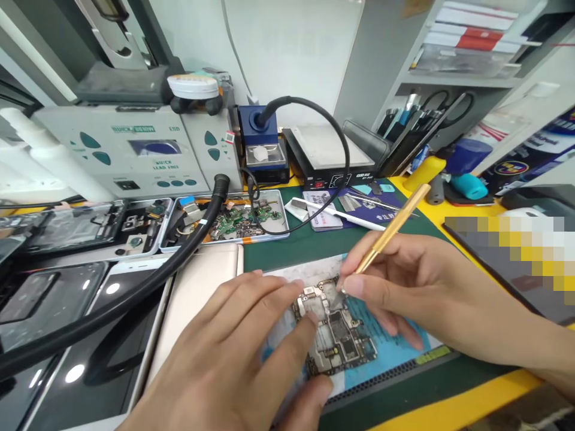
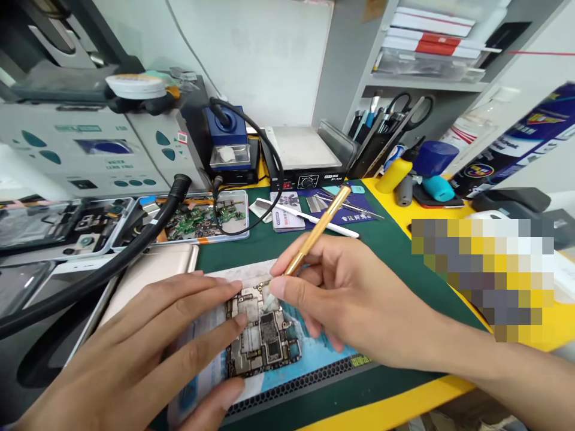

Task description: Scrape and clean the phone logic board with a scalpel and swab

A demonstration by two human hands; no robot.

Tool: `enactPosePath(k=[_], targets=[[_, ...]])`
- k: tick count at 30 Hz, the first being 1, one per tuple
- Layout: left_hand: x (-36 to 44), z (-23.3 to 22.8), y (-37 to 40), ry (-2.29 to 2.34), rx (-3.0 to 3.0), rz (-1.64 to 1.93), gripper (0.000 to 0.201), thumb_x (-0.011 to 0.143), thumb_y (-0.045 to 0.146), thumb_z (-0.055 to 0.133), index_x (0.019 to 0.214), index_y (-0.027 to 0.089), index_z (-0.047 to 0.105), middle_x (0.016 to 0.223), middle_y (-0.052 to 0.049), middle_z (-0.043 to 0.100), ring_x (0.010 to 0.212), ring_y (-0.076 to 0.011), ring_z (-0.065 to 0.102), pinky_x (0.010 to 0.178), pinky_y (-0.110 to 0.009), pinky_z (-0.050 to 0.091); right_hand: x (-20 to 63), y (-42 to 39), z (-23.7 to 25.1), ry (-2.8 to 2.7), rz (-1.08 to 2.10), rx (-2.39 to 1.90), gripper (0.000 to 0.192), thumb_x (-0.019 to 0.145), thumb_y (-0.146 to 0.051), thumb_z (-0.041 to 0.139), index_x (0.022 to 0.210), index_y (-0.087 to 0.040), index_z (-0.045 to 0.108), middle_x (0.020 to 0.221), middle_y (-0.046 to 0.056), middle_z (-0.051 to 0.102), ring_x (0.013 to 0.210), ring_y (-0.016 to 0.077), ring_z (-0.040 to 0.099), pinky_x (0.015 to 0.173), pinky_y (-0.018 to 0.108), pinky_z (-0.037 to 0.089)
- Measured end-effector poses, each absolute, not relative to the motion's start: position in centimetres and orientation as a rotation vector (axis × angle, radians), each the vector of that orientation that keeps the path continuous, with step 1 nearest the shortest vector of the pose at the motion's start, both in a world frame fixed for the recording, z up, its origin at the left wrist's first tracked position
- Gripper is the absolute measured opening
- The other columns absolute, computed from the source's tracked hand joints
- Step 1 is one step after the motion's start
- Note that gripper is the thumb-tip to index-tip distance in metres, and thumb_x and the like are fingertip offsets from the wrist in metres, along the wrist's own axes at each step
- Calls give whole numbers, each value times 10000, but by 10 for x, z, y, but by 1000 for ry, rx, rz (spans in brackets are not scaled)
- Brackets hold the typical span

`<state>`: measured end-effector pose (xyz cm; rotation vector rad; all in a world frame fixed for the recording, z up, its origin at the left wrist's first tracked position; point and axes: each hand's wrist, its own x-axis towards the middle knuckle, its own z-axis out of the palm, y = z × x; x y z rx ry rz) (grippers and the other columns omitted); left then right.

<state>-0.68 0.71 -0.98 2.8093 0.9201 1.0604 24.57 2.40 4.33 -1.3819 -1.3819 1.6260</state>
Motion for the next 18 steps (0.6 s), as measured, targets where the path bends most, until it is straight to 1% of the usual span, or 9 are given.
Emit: enactPosePath(k=[3, 7, 9, 14, 16, 18], targets=[[-6, -12, 11, 919, 2858, 1119, 270, 1038, 340, 538, 1194, 217, 721, 1249, -110, 762, 1202, -304, 692, 1034, -528, 610, 244, 24, 44, -1393, 1605, -1391, 308, 850, -446, 879, 925, -211, 695, 492, -54, 568, 361, 59, 456, 322, 104, 393], [-6, -7, 12, 892, 2900, 970, 269, 1034, 338, 560, 1188, 206, 737, 1255, -112, 780, 1171, -309, 733, 989, -518, 654, 243, 24, 45, -1410, 1607, -1407, 298, 851, -427, 885, 933, -202, 708, 506, -59, 558, 377, 51, 452, 327, 92, 399], [-6, -8, 11, 897, 2903, 1006, 280, 1040, 347, 543, 1164, 203, 749, 1236, -111, 789, 1155, -314, 742, 979, -520, 660, 243, 24, 45, -1419, 1606, -1406, 292, 858, -424, 881, 942, -202, 710, 509, -63, 555, 379, 48, 448, 329, 88, 402], [-4, -11, 10, 907, 2875, 1071, 311, 1045, 342, 506, 1135, 194, 764, 1229, -110, 789, 1137, -320, 742, 989, -527, 648, 241, 24, 48, -1421, 1588, -1411, 298, 855, -409, 890, 945, -190, 709, 520, -65, 566, 375, 42, 456, 324, 78, 402], [-4, -9, 10, 931, 2860, 1060, 301, 1043, 316, 512, 1137, 185, 766, 1246, -111, 783, 1152, -315, 732, 1013, -516, 635, 240, 24, 48, -1412, 1576, -1417, 306, 841, -397, 904, 947, -185, 710, 533, -63, 576, 385, 48, 470, 321, 84, 418], [-4, -7, 10, 925, 2838, 1060, 315, 1049, 332, 508, 1131, 180, 771, 1247, -113, 780, 1167, -313, 720, 1039, -509, 619, 240, 23, 47, -1408, 1562, -1419, 304, 839, -387, 907, 952, -182, 714, 542, -61, 575, 401, 54, 479, 323, 91, 438]])
